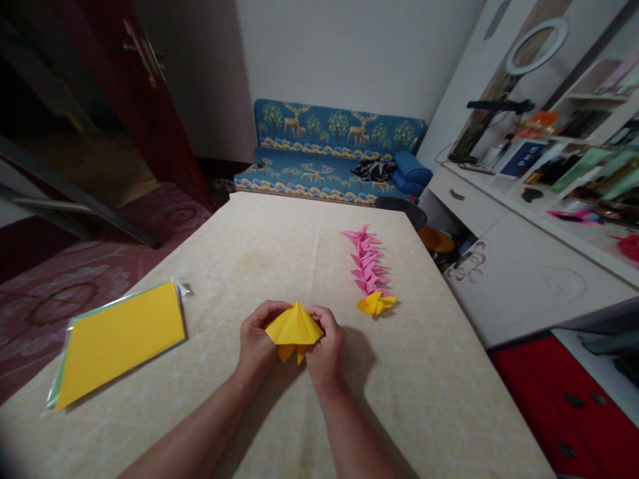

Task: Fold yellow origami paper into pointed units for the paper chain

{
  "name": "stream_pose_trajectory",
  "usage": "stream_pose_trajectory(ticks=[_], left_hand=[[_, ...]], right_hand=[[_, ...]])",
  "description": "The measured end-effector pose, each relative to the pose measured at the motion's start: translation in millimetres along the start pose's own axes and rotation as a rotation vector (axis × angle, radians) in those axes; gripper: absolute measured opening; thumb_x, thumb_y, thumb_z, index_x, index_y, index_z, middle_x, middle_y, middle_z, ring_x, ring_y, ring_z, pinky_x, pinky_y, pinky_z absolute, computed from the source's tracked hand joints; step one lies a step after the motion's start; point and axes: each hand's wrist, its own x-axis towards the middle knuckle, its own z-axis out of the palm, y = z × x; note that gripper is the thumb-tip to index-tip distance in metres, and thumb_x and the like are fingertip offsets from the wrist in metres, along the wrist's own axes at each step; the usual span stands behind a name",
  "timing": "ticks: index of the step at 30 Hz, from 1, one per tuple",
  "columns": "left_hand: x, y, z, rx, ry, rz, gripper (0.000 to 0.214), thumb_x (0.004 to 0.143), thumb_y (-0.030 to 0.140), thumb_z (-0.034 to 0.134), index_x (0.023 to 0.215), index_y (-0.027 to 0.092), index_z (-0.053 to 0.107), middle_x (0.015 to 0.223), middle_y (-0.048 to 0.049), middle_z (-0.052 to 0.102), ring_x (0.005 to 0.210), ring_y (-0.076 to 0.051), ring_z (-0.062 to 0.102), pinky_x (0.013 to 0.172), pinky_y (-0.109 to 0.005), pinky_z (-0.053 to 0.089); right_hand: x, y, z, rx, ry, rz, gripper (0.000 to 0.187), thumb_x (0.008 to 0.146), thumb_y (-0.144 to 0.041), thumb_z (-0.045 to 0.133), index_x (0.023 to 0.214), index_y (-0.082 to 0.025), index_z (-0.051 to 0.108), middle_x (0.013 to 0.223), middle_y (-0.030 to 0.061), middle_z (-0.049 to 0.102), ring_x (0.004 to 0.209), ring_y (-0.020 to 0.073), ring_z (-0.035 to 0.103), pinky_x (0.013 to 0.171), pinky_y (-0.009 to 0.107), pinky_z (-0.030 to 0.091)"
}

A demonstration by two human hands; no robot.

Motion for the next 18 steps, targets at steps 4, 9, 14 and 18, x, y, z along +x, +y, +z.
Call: stream_pose_trajectory(ticks=[4, 9, 14, 18], left_hand=[[1.3, -1.1, 0.3, 0.039, -0.017, 0.005, 0.02, 0.065, 0.012, 0.068, 0.084, 0.017, 0.067, 0.08, -0.0028, 0.063, 0.073, -0.016, 0.058, 0.065, -0.025, 0.044], [1.7, -1.6, 0.9, 0.049, -0.054, -0.037, 0.027, 0.062, 0.003, 0.059, 0.084, 0.016, 0.069, 0.081, -0.004, 0.065, 0.073, -0.016, 0.059, 0.065, -0.024, 0.045], [3.8, 0.7, 1.5, 0.05, -0.059, -0.088, 0.027, 0.06, 0.004, 0.058, 0.081, 0.014, 0.071, 0.079, -0.006, 0.068, 0.074, -0.018, 0.061, 0.067, -0.026, 0.046], [5.1, 0.9, 1.9, 0.03, -0.059, -0.163, 0.027, 0.059, 0.003, 0.056, 0.079, 0.013, 0.071, 0.078, -0.0068, 0.069, 0.071, -0.019, 0.063, 0.067, -0.028, 0.048]], right_hand=[[0.4, 0.2, -1.2, -0.014, 0.035, 0.036, 0.028, 0.066, -0.007, 0.056, 0.092, -0.018, 0.061, 0.079, 0.0018, 0.067, 0.069, 0.0162, 0.063, 0.059, 0.022, 0.048], [2.2, 0.1, -2.8, -0.011, 0.092, 0.117, 0.028, 0.061, -0.005, 0.05, 0.084, -0.017, 0.061, 0.071, 0.0007, 0.066, 0.064, 0.0152, 0.062, 0.054, 0.021, 0.047], [3.9, 3.7, -3.5, 0.003, 0.063, 0.137, 0.024, 0.063, -0.008, 0.053, 0.084, -0.017, 0.06, 0.071, 0.0017, 0.065, 0.063, 0.0157, 0.062, 0.054, 0.021, 0.048], [5.7, 3.7, -6.7, -0.159, 0.052, -0.032, 0.034, 0.065, -0.006, 0.054, 0.095, -0.019, 0.065, 0.089, 0.0056, 0.064, 0.081, 0.0181, 0.062, 0.066, 0.025, 0.05]])
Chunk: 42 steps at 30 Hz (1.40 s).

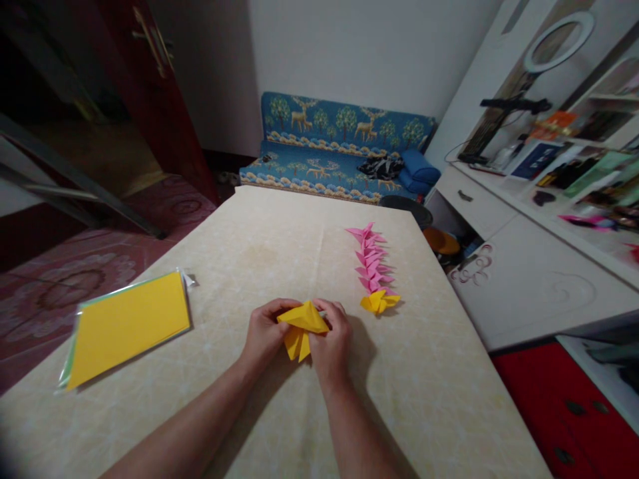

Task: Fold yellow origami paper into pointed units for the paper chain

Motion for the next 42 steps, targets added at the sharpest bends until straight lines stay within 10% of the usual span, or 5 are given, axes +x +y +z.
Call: stream_pose_trajectory(ticks=[25, 42], left_hand=[[-2.9, 11.0, -3.0, -0.126, -0.2, -0.035, 0.04, 0.08, 0.043, 0.056, 0.105, 0.013, 0.067, 0.101, -0.0132, 0.068, 0.083, -0.023, 0.064, 0.069, -0.03, 0.05], [-4.3, 9.1, -2.8, -0.24, -0.212, -0.107, 0.038, 0.081, 0.037, 0.054, 0.108, 0.013, 0.065, 0.103, -0.0128, 0.066, 0.082, -0.02, 0.061, 0.062, -0.026, 0.048]], right_hand=[[5.9, 5.5, -3.5, 0.039, 0.072, 0.056, 0.022, 0.072, -0.014, 0.052, 0.087, -0.018, 0.068, 0.088, 0.0059, 0.066, 0.084, 0.0189, 0.062, 0.075, 0.03, 0.05], [5.6, 2.9, -3.1, 0.137, 0.068, 0.129, 0.027, 0.07, -0.017, 0.057, 0.095, -0.019, 0.064, 0.102, 0.007, 0.064, 0.097, 0.0208, 0.059, 0.085, 0.033, 0.048]])
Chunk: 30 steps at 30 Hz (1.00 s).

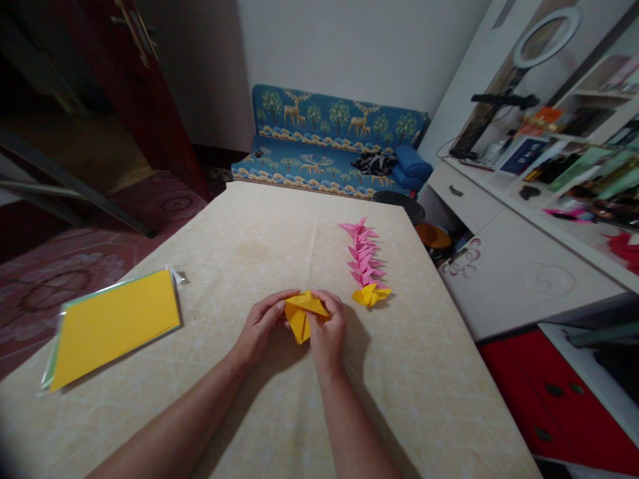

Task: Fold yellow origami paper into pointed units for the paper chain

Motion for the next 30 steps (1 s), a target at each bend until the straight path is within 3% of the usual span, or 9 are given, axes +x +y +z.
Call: stream_pose_trajectory(ticks=[4, 10, 20, 30], left_hand=[[1.2, -0.3, 0.6, -0.069, 0.013, -0.033, 0.037, 0.079, 0.036, 0.057, 0.106, 0.013, 0.066, 0.105, -0.0131, 0.065, 0.086, -0.022, 0.061, 0.063, -0.026, 0.049], [1.2, -2.1, 0.8, -0.122, -0.003, -0.046, 0.038, 0.079, 0.037, 0.057, 0.107, 0.012, 0.065, 0.105, -0.0132, 0.065, 0.086, -0.022, 0.062, 0.064, -0.026, 0.049], [1.2, 0.7, -0.5, -0.068, -0.009, -0.063, 0.035, 0.075, 0.038, 0.063, 0.1, 0.016, 0.07, 0.102, -0.0112, 0.067, 0.083, -0.022, 0.063, 0.063, -0.027, 0.049], [2.5, -0.1, -1.5, -0.016, -0.061, 0.005, 0.03, 0.076, 0.034, 0.064, 0.099, 0.016, 0.07, 0.102, -0.0115, 0.067, 0.085, -0.022, 0.063, 0.067, -0.028, 0.049]], right_hand=[[-1.8, -0.8, 0.8, 0.078, -0.043, 0.096, 0.041, 0.069, -0.019, 0.059, 0.11, -0.019, 0.058, 0.112, 0.0086, 0.062, 0.101, 0.0223, 0.059, 0.083, 0.034, 0.051], [-1.7, -1.3, 1.4, 0.138, -0.052, 0.135, 0.048, 0.066, -0.022, 0.067, 0.112, -0.018, 0.057, 0.115, 0.0107, 0.06, 0.098, 0.0239, 0.061, 0.079, 0.033, 0.053], [-0.4, 0.0, -2.4, 0.079, -0.044, 0.046, 0.042, 0.064, -0.014, 0.064, 0.106, -0.018, 0.062, 0.11, 0.0093, 0.063, 0.099, 0.0232, 0.06, 0.083, 0.035, 0.05], [-0.8, -1.1, -1.8, 0.033, -0.051, -0.023, 0.036, 0.066, -0.014, 0.061, 0.101, -0.021, 0.063, 0.107, 0.0063, 0.064, 0.098, 0.0219, 0.06, 0.083, 0.034, 0.05]])
